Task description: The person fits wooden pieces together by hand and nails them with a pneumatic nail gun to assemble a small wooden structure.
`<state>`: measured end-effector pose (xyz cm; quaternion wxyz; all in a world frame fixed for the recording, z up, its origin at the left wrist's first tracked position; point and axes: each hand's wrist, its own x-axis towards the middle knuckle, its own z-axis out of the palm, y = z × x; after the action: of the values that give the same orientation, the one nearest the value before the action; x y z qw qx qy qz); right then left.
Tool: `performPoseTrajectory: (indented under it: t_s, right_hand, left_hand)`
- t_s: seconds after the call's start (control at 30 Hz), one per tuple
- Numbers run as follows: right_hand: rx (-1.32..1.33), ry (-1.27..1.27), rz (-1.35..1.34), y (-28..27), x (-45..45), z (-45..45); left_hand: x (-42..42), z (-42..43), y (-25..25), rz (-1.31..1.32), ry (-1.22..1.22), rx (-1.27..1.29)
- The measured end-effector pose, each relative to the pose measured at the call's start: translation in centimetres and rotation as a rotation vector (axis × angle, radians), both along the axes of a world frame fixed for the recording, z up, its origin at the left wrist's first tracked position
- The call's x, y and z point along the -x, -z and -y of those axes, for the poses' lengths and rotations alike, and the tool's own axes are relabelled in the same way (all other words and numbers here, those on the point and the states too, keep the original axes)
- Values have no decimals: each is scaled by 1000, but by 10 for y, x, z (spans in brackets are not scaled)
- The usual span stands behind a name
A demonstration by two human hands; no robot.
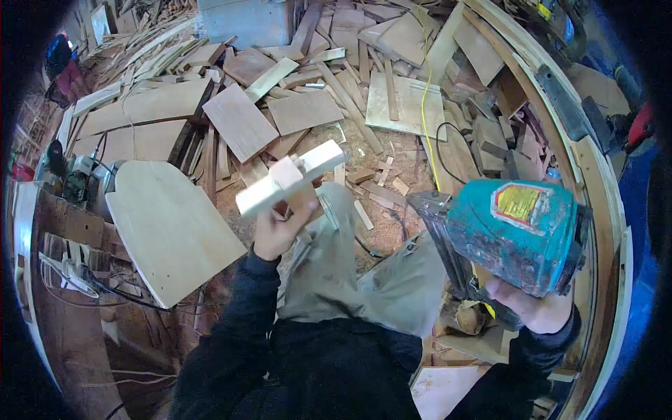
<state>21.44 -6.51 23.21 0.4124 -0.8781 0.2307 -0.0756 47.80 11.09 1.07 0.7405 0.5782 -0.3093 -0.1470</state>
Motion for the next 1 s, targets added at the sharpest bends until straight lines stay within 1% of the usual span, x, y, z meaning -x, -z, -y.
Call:
performPoseTrajectory:
  t_s: [0.03, 0.07, 0.1, 0.13, 0.17, 0.2, 0.23, 0.27, 0.33, 0.4, 0.43, 0.47, 0.5, 0.53, 0.57, 0.6, 0.63, 0.67, 0.7, 0.73, 0.77, 0.87, 0.9, 0.97, 1.0]
  right_hand:
    - [-196, 156, 27, 3, 0, -2]
    - [-402, 333, 95, 6, 1, -4]
    - [-579, 516, 189, 9, 1, -5]
    - [-340, 332, 147, 16, 10, 2]
    - [-89, 176, 137, 23, 18, 9]
    - [-82, 157, 127, 28, 21, 14]
    - [-329, 403, 189, 33, 24, 18]
    - [-205, 314, 153, 36, 30, 21]
    - [55, 152, 109, 40, 39, 25]
    - [-40, 212, 148, 35, 37, 20]
    - [-41, 205, 142, 37, 43, 27]
    - [-35, 167, 14, 40, 55, 39]
    - [-31, 150, -50, 41, 58, 42]
    - [-25, 131, -114, 41, 61, 46]
    - [-378, 232, 5, 40, 61, 45]
    - [-554, 280, 67, 39, 61, 43]
    - [-727, 336, 132, 37, 61, 41]
    - [-257, 160, 77, 35, 58, 38]
    - [-26, 66, 42, 30, 56, 38]
    - [213, -7, 20, 26, 53, 37]
    - [273, -108, -28, 17, 48, 37]
    - [353, -70, 28, -2, 37, 22]
    - [226, -140, -55, -14, 31, 22]
    - [381, -21, 52, -2, 42, 24]
    - [382, -20, 50, -5, 40, 23]
  left_hand:
    - [6, 2, -16, 211, -85, -52]
    - [15, 10, -34, 117, -84, 40]
    - [15, 12, -33, 219, -195, -49]
    - [15, 13, -32, 314, -307, -144]
    - [16, 14, -36, 423, -327, -161]
    - [16, 15, -41, 532, -352, -175]
    - [16, 17, -46, 639, -382, -186]
    - [14, 18, -48, 770, -421, -215]
    - [13, 21, -49, 797, -433, -189]
    - [14, 22, -49, 827, -447, -168]
    - [16, 22, -50, 819, -433, -163]
    - [17, 23, -51, 812, -417, -157]
    - [19, 25, -54, 811, -419, -158]
    - [21, 27, -59, 748, -385, -153]
    - [23, 28, -63, 685, -350, -146]
    - [24, 28, -68, 683, -347, -142]
    - [25, 27, -72, 674, -197, -171]
    - [26, 28, -75, 665, -48, -198]
    - [33, 33, -75, 573, -20, -168]
    - [36, 38, -77, 577, -12, -163]
    - [39, 42, -79, 560, -26, -157]
    - [46, 49, -81, 516, -46, -137]
    - [45, 49, -80, 532, -48, -135]
    - [47, 49, -79, 543, -49, -134]
    - [48, 49, -79, 529, -41, -146]
